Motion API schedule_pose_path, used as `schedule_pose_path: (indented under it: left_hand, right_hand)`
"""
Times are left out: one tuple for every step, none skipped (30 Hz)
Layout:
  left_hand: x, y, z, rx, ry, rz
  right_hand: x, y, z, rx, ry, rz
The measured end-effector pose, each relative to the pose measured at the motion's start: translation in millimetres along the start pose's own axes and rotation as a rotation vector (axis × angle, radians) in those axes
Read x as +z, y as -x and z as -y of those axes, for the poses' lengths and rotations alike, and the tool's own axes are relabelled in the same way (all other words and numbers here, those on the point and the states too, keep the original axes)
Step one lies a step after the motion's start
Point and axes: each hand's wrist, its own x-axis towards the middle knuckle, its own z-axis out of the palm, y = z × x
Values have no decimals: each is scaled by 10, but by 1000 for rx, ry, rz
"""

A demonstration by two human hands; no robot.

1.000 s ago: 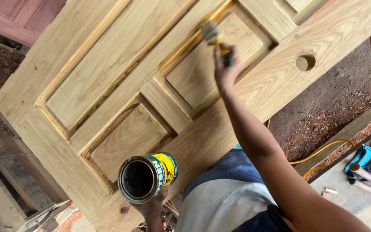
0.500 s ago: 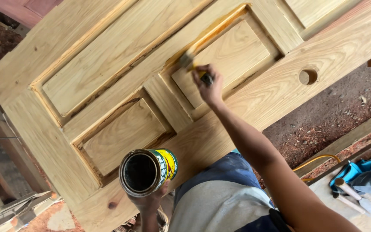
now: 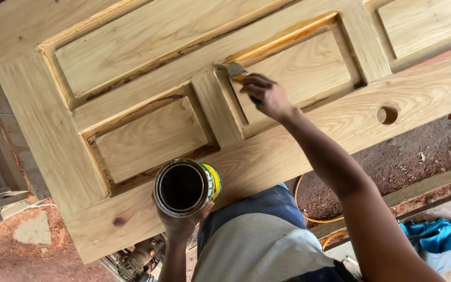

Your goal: The person applies a liquid coating to the recessed panels and frame of a wooden door using a brush, frequently dipping the brush into a metal can.

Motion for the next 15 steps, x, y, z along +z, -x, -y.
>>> schedule_pose_path:
  left_hand:
    - [-4,-27,-46,-14,29,10]
    - [-12,-54,-90,-28,59,21]
    - [4,-8,-45,-35,57,13]
    - [23,43,3,-70,92,-12]
    - [43,96,53,-104,127,-34]
    - [50,74,-80,-110,126,-39]
    - [48,9,-196,-224,163,-36]
    - [47,-61,-316,-339,200,-32]
    - [52,-64,-287,-336,200,-42]
    - [66,-66,-254,-308,238,-61]
    - [46,-11,-240,-292,272,-65]
    - [54,27,-239,-302,268,-60]
    - [70,9,-214,-265,207,-45]
    - [83,-15,-198,-227,146,-29]
    - [98,-38,-201,-219,148,-33]
  right_hand:
    - [-70,-4,0,-21,-5,-86]
    - [-138,-10,1,-42,-10,-171]
    - [-106,-24,43,-48,-14,-164]
    - [-69,-33,83,-94,-33,-96]
    - [-33,-25,124,-137,-50,-29]
    - [-35,-11,86,-141,-53,-23]
    - [-37,-27,40,-83,-47,-89]
    - [-44,-47,-7,-25,-41,-155]
    - [-76,-101,56,-35,-42,-155]
    - [-105,-148,111,-100,-71,-143]
    - [-116,-100,211,-147,-107,-127]
    - [-53,-77,172,-139,-113,-122]
    - [-7,-95,108,-90,-68,-150]
    - [31,-118,47,-41,-23,-177]
    - [5,-137,89,-47,-19,-183]
